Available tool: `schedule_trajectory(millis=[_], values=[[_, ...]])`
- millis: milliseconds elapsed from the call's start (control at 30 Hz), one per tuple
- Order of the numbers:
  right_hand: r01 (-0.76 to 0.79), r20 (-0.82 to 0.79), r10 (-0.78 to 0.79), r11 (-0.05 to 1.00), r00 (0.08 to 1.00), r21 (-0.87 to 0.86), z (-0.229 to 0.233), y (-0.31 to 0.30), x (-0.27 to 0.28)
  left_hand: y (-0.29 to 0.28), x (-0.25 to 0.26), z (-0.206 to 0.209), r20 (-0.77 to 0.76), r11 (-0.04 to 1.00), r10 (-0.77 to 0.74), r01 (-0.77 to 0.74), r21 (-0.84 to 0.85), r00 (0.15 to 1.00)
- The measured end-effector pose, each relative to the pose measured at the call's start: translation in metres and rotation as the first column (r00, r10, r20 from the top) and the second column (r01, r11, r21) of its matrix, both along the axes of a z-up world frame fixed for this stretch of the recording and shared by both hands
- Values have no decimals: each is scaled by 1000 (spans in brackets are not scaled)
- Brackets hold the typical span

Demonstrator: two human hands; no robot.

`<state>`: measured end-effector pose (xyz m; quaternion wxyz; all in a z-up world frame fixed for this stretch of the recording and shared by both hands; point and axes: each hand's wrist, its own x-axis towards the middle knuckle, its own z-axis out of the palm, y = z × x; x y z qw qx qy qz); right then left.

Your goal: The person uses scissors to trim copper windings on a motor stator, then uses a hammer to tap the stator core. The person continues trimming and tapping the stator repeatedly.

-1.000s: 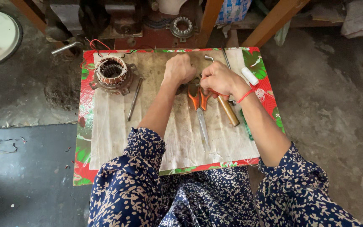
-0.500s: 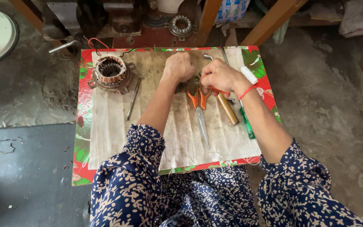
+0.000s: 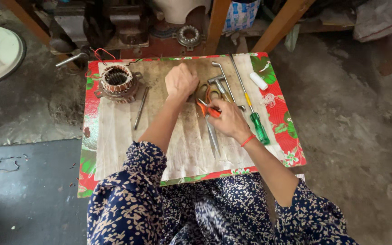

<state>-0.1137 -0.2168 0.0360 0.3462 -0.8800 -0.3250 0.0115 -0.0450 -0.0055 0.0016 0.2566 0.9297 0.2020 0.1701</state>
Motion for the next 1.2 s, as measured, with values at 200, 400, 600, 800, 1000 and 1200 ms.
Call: schedule_trajectory(millis=[200,400,600,800,1000,1200], values=[[-126,-145,147,981,978,144,-18,-5,-13,11,-11,-6,-181,996,-80,86,29,980],[-110,-110,130,979,985,170,-18,4,-8,19,-9,-7,-139,993,-115,115,-7,984],[-20,-181,46,989,982,145,-19,0,9,22,21,-27,-64,963,-270,270,-14,961],[-18,-110,39,982,993,186,-32,2,-3,24,16,-44,-40,957,-281,276,-95,959],[38,-372,32,983,928,179,-11,4,9,24,10,-25,-78,963,-254,246,-107,964],[-16,-216,54,984,975,176,0,-15,5,20,5,-13,-71,960,-274,269,-81,959]])
